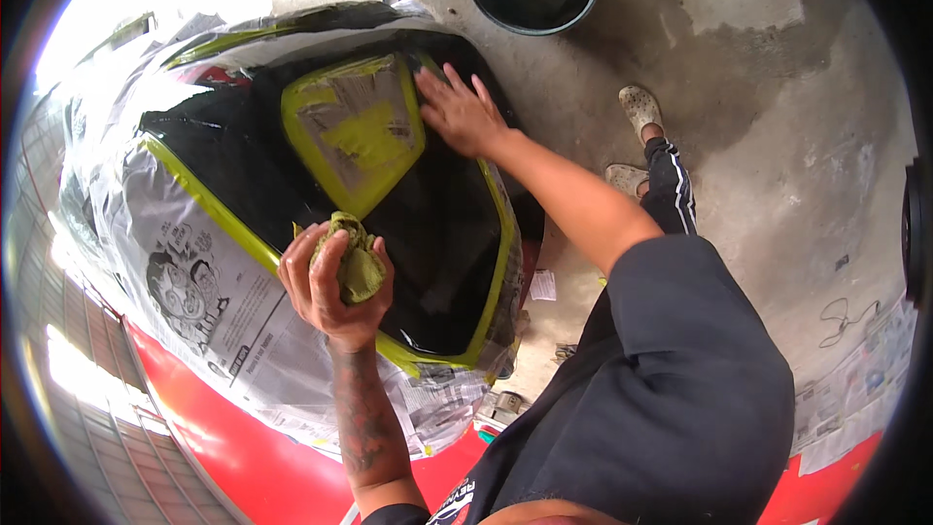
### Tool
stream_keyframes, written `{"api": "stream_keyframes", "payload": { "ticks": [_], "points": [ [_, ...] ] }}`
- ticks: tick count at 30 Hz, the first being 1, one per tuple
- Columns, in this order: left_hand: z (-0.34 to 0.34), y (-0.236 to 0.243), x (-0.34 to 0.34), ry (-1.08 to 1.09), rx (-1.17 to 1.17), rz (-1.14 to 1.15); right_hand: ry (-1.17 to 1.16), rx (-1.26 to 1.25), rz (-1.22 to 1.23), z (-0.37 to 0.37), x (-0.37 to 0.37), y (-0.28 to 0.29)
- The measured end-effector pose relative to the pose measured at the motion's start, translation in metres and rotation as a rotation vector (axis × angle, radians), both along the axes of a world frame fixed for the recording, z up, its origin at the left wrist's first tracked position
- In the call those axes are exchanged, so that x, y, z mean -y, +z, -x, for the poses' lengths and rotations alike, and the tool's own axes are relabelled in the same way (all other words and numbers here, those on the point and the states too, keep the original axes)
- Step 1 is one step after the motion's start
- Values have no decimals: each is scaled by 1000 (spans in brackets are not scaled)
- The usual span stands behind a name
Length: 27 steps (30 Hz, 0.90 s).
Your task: The person polishes a masked black car panel by hand using a green cloth and a liquid from a bucket, wiping the surface repeatedly and checking the finish with their hand.
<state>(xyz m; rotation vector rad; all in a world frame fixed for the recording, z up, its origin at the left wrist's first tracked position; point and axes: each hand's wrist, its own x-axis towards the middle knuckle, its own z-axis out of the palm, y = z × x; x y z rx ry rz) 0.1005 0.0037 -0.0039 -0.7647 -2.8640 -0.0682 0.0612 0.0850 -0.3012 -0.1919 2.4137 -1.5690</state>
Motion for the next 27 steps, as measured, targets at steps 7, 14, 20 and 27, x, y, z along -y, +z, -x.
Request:
{"api": "stream_keyframes", "payload": {
  "ticks": [7, 14, 20, 27],
  "points": [
    [0, -1, 4, -13, -25, -3, -66, 55, 219, -89, 16, 42],
    [-2, 0, 16, -35, -78, -7, 197, -144, 416, -126, -10, 121],
    [1, -3, 10, -20, -69, -52, 57, 123, 492, -111, -8, 112],
    [2, 5, 12, 0, -29, -37, 171, -109, 364, -105, -18, 135]
  ]
}}
